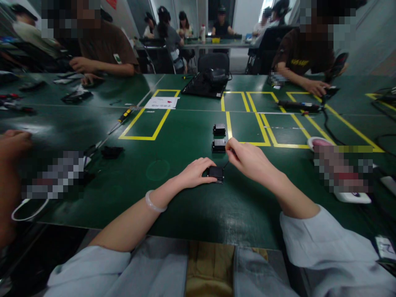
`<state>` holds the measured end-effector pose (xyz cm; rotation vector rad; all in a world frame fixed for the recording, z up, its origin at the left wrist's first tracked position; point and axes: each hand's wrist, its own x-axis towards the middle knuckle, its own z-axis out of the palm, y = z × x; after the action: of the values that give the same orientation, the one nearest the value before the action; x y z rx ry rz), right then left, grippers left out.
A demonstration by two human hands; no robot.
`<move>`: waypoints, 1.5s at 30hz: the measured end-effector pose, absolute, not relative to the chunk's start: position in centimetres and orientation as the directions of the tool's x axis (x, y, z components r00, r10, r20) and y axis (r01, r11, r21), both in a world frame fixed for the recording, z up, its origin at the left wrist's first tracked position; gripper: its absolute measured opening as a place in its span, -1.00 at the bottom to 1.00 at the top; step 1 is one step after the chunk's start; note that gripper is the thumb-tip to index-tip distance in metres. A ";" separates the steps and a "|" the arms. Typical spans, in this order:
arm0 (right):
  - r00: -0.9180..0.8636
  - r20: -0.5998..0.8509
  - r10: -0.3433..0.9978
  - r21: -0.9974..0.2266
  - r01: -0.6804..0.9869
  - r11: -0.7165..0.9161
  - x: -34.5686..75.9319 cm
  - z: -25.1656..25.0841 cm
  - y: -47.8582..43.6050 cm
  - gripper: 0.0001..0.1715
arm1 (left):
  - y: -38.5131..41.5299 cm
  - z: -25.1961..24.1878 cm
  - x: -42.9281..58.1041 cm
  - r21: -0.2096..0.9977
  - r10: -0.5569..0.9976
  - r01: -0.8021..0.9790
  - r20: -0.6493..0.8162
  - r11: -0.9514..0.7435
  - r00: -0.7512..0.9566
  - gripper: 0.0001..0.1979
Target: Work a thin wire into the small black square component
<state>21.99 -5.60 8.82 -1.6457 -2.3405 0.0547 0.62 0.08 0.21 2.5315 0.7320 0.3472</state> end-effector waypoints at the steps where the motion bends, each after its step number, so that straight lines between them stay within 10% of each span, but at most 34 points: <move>1: -0.313 0.203 0.928 -0.197 0.915 0.352 22.0 8.9 -5.6 -0.75 | 0.1 0.2 0.6 0.512 0.554 0.432 0.106 -0.743 0.826 -0.58; 45: -0.331 0.209 0.920 -0.226 0.899 0.375 22.1 8.9 -5.7 -0.78 | 0.0 0.4 0.6 0.522 0.557 0.436 0.094 -0.733 0.825 -0.57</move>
<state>22.11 -5.65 8.88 -1.6018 -2.3390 0.0987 0.62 0.04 0.41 2.5162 0.7337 0.3355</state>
